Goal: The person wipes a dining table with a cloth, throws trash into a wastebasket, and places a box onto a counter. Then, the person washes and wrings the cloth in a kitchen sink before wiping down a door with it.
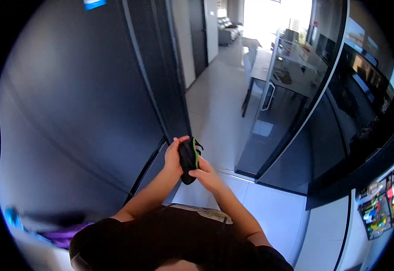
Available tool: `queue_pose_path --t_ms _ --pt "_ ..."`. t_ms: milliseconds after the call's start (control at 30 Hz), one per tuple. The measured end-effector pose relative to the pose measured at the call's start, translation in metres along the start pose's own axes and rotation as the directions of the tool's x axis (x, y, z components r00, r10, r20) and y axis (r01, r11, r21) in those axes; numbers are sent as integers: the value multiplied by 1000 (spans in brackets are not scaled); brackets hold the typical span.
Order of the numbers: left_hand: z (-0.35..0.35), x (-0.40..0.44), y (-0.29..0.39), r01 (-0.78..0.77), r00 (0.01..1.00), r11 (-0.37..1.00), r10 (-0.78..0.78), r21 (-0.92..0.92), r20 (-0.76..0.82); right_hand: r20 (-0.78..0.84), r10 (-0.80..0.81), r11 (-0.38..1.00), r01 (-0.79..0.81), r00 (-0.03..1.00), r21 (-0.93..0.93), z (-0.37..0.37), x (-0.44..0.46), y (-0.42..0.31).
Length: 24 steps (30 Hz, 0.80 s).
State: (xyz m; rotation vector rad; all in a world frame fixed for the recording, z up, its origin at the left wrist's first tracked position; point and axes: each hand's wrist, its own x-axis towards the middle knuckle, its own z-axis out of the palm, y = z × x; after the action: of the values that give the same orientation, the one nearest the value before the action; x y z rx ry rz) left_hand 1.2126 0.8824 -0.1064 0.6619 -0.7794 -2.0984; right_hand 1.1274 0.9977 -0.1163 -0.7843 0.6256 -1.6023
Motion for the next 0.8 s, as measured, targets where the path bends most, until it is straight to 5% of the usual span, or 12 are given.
queue_pose_path --t_ms 67,200,267,333,367,400,467,600,733,800 --pt "17 58 6 22 999 999 -21 -34 46 72 -153 950 166 986 -264 -21 26 -31" --pt "62 173 11 -99 995 995 99 29 11 -226 -133 989 144 965 30 -94 92 -57" --pt "74 216 -7 -136 986 991 134 8 94 -344 -68 996 44 936 -79 -156 126 -40" --pt "100 271 -21 -306 942 946 283 111 181 -335 162 972 -91 928 217 -191 176 -53" --pt "112 287 -27 -223 968 943 185 247 171 -312 262 926 -148 913 346 -207 201 -62" --pt "108 327 -52 -349 937 799 282 490 207 -292 270 918 -154 917 365 -208 218 -82" --pt "133 357 -60 -271 957 760 144 590 254 -340 208 903 -46 917 428 -278 263 -78" --pt "160 451 -87 -174 924 747 -101 641 369 -673 68 975 93 736 199 -357 321 -116" --pt "198 563 -121 -237 918 676 -81 698 389 -801 -23 996 79 598 30 -424 362 -138" --pt "234 600 -126 -239 945 680 -1 693 327 -735 -81 914 344 673 214 -442 388 -158"
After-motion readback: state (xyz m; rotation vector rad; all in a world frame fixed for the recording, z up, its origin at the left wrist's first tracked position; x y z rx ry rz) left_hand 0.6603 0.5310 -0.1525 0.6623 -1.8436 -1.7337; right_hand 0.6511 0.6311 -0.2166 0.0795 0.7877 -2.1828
